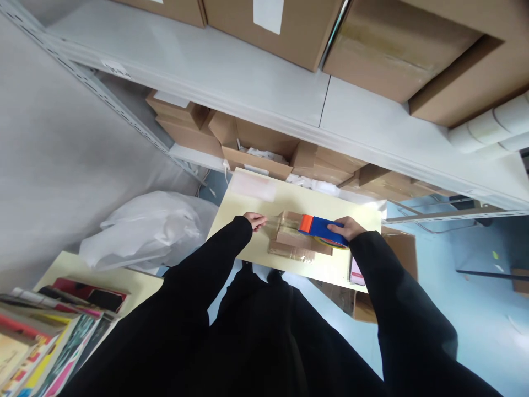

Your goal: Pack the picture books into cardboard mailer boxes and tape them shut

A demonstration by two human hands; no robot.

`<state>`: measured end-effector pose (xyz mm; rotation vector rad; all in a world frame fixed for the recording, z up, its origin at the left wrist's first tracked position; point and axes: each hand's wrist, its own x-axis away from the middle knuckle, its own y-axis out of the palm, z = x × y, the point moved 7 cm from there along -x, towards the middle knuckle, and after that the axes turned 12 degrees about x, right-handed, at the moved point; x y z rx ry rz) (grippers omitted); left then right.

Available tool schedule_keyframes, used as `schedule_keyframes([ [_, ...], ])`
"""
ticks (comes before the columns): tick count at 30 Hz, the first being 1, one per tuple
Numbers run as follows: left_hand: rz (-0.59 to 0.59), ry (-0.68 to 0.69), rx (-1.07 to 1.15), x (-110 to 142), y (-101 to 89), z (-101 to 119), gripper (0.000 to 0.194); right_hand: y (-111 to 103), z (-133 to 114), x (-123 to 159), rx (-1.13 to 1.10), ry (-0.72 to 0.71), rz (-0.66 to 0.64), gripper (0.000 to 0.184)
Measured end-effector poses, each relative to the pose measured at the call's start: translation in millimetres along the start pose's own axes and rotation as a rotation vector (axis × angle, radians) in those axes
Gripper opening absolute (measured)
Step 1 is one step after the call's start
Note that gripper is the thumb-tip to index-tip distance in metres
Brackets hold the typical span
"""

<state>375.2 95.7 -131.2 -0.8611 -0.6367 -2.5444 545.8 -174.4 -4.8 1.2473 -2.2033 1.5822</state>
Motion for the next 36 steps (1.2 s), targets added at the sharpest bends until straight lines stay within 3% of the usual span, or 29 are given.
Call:
schedule_keyframes([
  [8,0.060,0.069,0.028,-19.4,-0.4,-30.7,0.036,5.6,-1.1,0.6,0.099,0.010,-0.023,0.044],
  [14,0.126,0.112,-0.009,-32.7,18.0,-50.6,0.027,6.8,-4.9,4.9,0.135,0.015,-0.003,0.045],
  [19,0.193,0.233,-0.108,-28.2,26.4,-53.0,0.021,6.9,-8.1,5.6,0.146,0.002,0.009,0.045],
  [25,0.201,0.301,-0.320,-11.0,14.8,-48.7,0.020,5.6,-16.9,8.5,0.160,-0.013,0.022,0.047],
  [27,0.187,0.338,-0.374,-0.1,13.8,-37.7,0.029,4.6,-20.3,10.6,0.157,-0.022,0.030,0.046],
  [30,0.057,0.525,-0.574,20.9,34.5,-9.1,0.062,3.3,-22.3,12.5,0.158,-0.021,0.045,0.047],
  [33,-0.239,0.734,-1.070,42.2,78.5,4.6,0.101,3.6,-21.6,11.6,0.170,-0.026,0.041,0.048],
  [34,-0.306,0.751,-1.231,45.9,88.4,3.3,0.107,4.1,-21.2,11.0,0.179,-0.030,0.035,0.048],
  [36,-0.328,0.719,-1.445,47.3,96.8,1.4,0.105,4.7,-20.5,9.9,0.196,-0.036,0.022,0.048],
])
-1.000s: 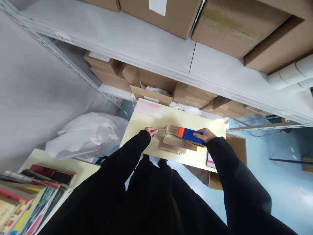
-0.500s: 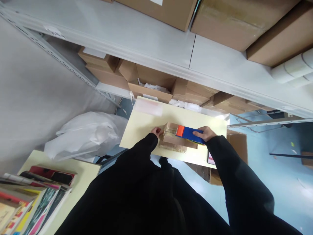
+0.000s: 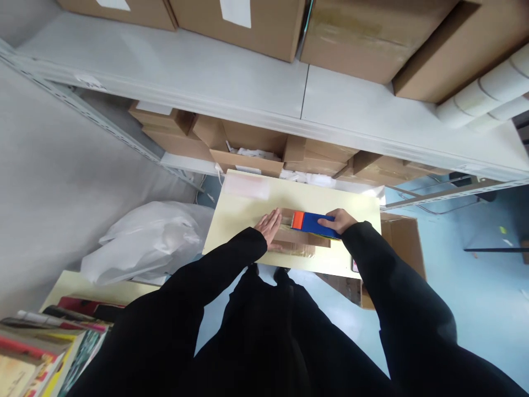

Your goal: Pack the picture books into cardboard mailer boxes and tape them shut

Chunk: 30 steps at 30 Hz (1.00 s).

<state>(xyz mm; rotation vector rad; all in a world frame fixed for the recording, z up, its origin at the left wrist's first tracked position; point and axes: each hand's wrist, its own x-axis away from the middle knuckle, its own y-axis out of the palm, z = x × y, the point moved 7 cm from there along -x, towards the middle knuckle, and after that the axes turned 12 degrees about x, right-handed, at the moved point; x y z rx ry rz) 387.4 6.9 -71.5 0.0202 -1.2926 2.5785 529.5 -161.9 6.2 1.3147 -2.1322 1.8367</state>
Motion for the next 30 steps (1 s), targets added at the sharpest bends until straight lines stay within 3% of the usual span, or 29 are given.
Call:
schedule_keyframes([
  [6,-0.021,-0.108,-0.273,-2.0,-2.5,4.2,0.089,-1.6,-2.9,3.1,0.036,-0.007,-0.026,0.044],
  [12,-0.091,-0.213,-0.304,-3.8,-3.4,9.6,0.087,-5.4,8.0,10.7,0.046,-0.043,-0.082,0.044],
  [16,-0.097,-0.259,-0.284,-1.6,-5.3,8.1,0.084,-17.1,46.5,22.0,0.104,-0.041,-0.074,0.044],
  [20,-0.104,-0.296,-0.275,1.2,-7.0,5.6,0.084,-29.0,104.4,40.5,0.159,-0.026,-0.064,0.044],
  [24,-0.136,-0.331,-0.302,-1.8,-6.6,9.1,0.084,-27.0,160.1,55.3,0.181,0.042,-0.103,0.041],
  [27,-0.159,-0.341,-0.333,-5.2,-6.8,13.6,0.083,-19.0,182.3,57.0,0.202,0.062,-0.097,0.039],
  [30,-0.183,-0.351,-0.369,-6.0,-8.9,16.1,0.082,-7.5,185.1,50.7,0.221,0.062,-0.095,0.039],
])
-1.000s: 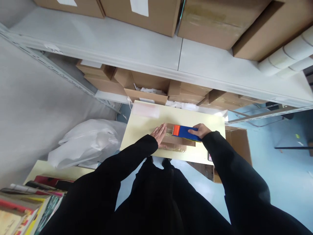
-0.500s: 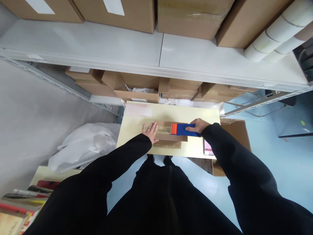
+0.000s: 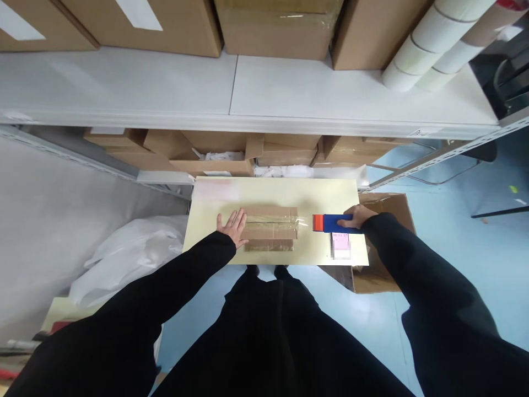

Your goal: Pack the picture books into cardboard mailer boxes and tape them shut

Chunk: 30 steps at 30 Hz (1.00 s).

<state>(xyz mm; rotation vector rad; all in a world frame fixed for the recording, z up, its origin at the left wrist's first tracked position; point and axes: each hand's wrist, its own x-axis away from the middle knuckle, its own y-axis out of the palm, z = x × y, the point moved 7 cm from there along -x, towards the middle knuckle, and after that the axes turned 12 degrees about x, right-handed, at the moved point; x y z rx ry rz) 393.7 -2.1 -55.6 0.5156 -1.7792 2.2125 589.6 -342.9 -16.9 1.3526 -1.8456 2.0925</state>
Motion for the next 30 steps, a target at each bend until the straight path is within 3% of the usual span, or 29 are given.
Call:
schedule_keyframes([
  [5,-0.008,-0.025,-0.028,-2.5,-6.3,6.1,0.090,8.3,-22.5,-15.2,0.095,0.047,-0.008,0.045],
  [10,0.075,-0.217,0.035,-10.4,-9.3,19.8,0.083,10.0,-49.6,-23.4,0.133,0.139,-0.035,0.055],
  [14,0.134,-0.281,0.124,-10.9,-4.2,28.8,0.077,0.6,-72.0,-24.1,0.131,0.192,-0.031,0.057],
  [21,0.146,-0.271,0.211,-11.9,5.8,25.8,0.077,-32.4,-107.3,-24.9,0.213,0.182,-0.042,0.044],
  [30,0.220,-0.234,0.208,-6.9,-2.1,30.3,0.075,-39.9,-124.4,-22.8,0.281,0.214,-0.011,0.040],
])
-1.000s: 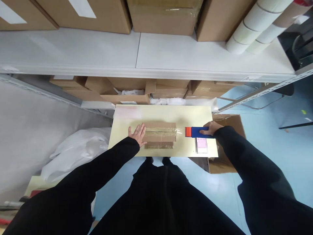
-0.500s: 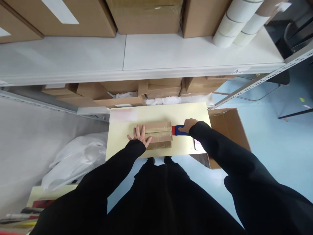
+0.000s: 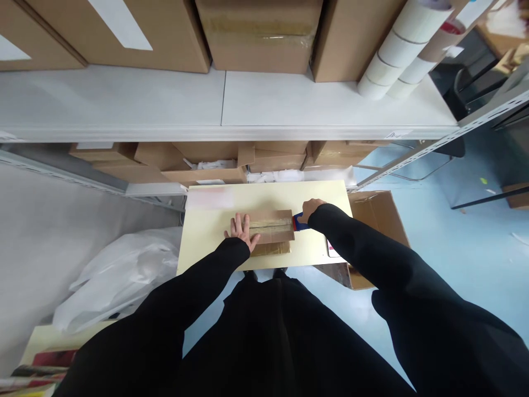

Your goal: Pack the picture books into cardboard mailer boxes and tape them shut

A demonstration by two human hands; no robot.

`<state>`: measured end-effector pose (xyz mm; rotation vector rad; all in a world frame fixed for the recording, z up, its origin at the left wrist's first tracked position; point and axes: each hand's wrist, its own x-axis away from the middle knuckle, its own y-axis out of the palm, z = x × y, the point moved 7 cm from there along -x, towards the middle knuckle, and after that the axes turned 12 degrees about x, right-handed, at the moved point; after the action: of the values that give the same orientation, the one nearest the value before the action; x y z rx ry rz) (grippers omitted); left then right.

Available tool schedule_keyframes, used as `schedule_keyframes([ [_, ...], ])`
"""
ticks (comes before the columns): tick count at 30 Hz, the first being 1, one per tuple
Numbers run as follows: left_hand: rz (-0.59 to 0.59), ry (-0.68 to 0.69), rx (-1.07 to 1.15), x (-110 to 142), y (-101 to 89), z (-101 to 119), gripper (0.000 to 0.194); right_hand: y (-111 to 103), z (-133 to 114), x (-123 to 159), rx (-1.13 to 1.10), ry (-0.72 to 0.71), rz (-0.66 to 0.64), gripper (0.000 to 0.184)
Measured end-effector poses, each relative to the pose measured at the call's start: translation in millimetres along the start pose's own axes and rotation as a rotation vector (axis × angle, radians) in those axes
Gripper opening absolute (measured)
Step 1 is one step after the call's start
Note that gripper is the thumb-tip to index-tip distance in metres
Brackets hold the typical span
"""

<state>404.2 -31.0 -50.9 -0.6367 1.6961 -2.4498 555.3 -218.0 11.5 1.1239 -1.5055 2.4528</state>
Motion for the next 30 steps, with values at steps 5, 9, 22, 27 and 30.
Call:
schedule_keyframes([
  [5,0.024,0.003,0.002,1.6,-1.8,1.4,0.075,-3.0,-5.9,8.9,-0.007,0.018,0.018,0.038],
  [9,0.015,0.011,0.035,0.7,0.5,0.0,0.076,-3.4,-7.8,8.7,-0.016,0.047,0.030,0.036],
  [22,0.024,0.026,0.135,4.0,3.6,-9.6,0.077,29.6,10.8,31.3,-0.039,0.153,0.017,0.042],
  [27,0.003,0.046,0.322,-3.8,9.7,-26.0,0.087,20.3,68.5,24.3,-0.194,0.334,0.164,0.056],
  [30,0.030,0.143,0.495,-2.0,8.2,-45.7,0.118,44.6,84.9,21.9,-0.429,0.419,0.240,0.062],
])
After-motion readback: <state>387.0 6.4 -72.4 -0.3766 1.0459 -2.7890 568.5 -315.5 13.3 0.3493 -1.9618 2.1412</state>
